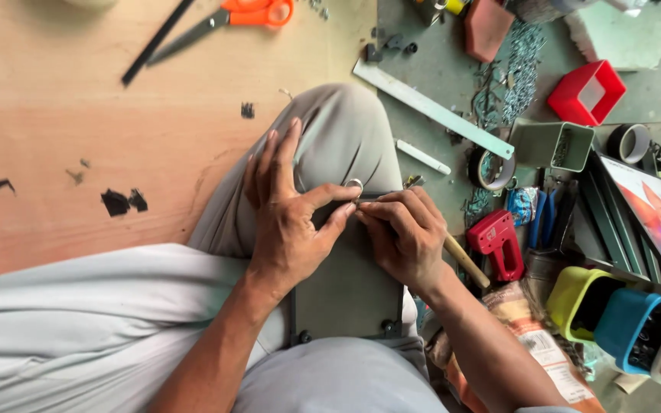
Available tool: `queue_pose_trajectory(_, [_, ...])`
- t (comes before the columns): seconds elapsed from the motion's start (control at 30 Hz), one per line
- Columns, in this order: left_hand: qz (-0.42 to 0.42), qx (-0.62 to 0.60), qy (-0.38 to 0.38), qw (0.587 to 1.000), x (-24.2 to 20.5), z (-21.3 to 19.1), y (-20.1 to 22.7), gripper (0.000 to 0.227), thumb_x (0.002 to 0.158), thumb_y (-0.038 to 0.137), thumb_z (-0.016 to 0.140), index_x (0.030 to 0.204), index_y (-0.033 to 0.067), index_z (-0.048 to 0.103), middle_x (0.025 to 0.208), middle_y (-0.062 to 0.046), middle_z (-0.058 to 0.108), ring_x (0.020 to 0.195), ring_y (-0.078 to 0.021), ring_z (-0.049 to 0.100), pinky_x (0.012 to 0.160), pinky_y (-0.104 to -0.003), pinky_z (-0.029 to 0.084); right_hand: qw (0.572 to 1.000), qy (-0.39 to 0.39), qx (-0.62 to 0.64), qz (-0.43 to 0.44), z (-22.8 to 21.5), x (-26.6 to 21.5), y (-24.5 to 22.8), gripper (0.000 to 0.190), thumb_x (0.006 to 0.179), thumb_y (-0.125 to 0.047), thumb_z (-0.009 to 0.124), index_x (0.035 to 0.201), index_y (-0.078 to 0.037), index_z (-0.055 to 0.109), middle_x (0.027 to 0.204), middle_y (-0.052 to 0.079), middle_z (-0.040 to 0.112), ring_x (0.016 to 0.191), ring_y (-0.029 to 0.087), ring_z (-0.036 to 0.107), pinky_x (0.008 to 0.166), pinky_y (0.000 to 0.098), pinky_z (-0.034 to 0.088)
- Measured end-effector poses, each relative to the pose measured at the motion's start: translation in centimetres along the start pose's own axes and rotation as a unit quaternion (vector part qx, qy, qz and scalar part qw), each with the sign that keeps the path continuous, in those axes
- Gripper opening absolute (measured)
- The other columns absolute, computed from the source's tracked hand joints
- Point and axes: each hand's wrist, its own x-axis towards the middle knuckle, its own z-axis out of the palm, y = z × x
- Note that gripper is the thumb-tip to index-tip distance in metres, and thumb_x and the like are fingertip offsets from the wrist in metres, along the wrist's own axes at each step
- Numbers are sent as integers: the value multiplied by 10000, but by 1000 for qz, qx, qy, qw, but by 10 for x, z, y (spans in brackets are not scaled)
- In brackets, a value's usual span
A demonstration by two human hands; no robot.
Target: Assembling a small picture frame by attaching corner pieces, a backing board, and a hanging ring using a power drill and a hammer.
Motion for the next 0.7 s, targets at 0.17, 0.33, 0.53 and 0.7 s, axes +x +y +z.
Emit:
queue_pose_trajectory(0.17, [-9,5,-5,1000,-1,3,-2,256,794,231,871,1036,299,823,1676,-188,249,1559,-427,211,1269,-604,137,999,-36,12,-1,-11,12,-9,204,832,21,786,1001,-44,690,889,84,672,807,261,662,721,370,529])
queue_pose_trajectory(0.33, [-13,-2,-16,1000,-2,3,-1,224,806,248,863,1022,292,823,1670,-194,245,1551,-445,197,1249,-617,103,999,31,-30,-5,-25,5,15,166,902,58,712,1020,-51,667,919,103,691,795,268,695,699,359,544])
queue_pose_trajectory(0.53, [-9,13,-1,1000,-3,6,0,261,778,241,855,1029,304,817,1655,-194,276,1536,-442,231,1244,-624,120,983,113,-49,135,-4,11,111,70,1012,12,690,1057,-42,680,929,97,705,761,230,710,671,333,549])
queue_pose_trajectory(0.7, [-14,15,21,1000,-1,0,5,277,769,224,849,1033,303,819,1639,-200,310,1523,-443,252,1237,-631,133,982,50,-109,148,24,-5,142,144,933,1,725,1071,-40,726,931,129,703,810,253,703,708,347,545])
